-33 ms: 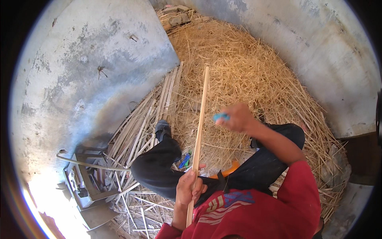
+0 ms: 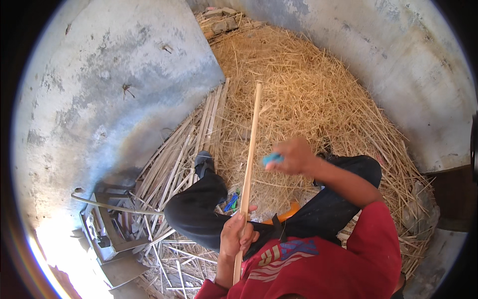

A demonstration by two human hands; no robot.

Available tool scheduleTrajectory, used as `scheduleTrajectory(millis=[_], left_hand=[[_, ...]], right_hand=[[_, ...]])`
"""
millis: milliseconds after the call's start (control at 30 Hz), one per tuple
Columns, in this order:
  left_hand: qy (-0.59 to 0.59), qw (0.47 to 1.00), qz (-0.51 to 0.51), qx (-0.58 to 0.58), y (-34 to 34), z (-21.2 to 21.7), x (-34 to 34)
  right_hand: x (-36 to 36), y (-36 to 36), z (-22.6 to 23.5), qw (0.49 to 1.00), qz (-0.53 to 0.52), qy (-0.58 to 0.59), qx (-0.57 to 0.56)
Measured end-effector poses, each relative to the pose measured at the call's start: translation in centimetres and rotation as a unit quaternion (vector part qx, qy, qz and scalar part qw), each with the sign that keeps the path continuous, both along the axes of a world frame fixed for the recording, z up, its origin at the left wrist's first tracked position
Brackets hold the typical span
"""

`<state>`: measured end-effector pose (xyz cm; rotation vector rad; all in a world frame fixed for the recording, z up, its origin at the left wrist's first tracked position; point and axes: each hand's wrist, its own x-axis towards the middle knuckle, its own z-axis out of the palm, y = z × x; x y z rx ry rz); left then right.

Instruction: The person sits on a straw-covered floor and uses a small blue utility knife to shave the surface of a long, thin wooden stick. They hold the stick with their left hand and scrape along its length with the knife in their right hand, creating wood shavings.

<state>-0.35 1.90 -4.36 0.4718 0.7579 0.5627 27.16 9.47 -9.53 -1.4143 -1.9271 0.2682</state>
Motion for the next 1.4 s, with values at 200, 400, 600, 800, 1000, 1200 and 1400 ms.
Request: scheduleTrajectory(millis=[200,400,600,800,1000,1200,1400], left_hand=[[0.009,0.999,-0.021,0.034,-0.3,0.5,0.8],[0.050,0.998,-0.014,0.046,-0.3,1.1,1.0],[0.023,0.998,-0.037,0.055,-0.2,0.7,1.2],[0.037,0.996,-0.082,0.018,-2.2,1.7,1.5],[0.037,0.998,-0.032,0.036,-1.4,1.4,1.1],[0.040,0.998,-0.025,0.039,-1.0,1.0,1.6],[0.023,0.999,-0.029,0.025,-1.6,1.4,1.5]], right_hand=[[0.5,1.4,-0.1,0.989,-0.084,-0.080,-0.091],[-1.4,-0.2,0.3,0.990,-0.021,-0.100,-0.092],[0.2,1.9,-0.4,0.989,-0.014,-0.125,0.083],[8.4,6.8,-1.6,0.961,-0.239,-0.111,-0.089],[0.7,0.7,-0.3,0.995,-0.048,-0.087,-0.020],[1.4,2.4,-0.7,0.991,-0.028,-0.123,0.043],[3.7,3.7,-1.5,0.982,-0.128,-0.108,-0.091]])
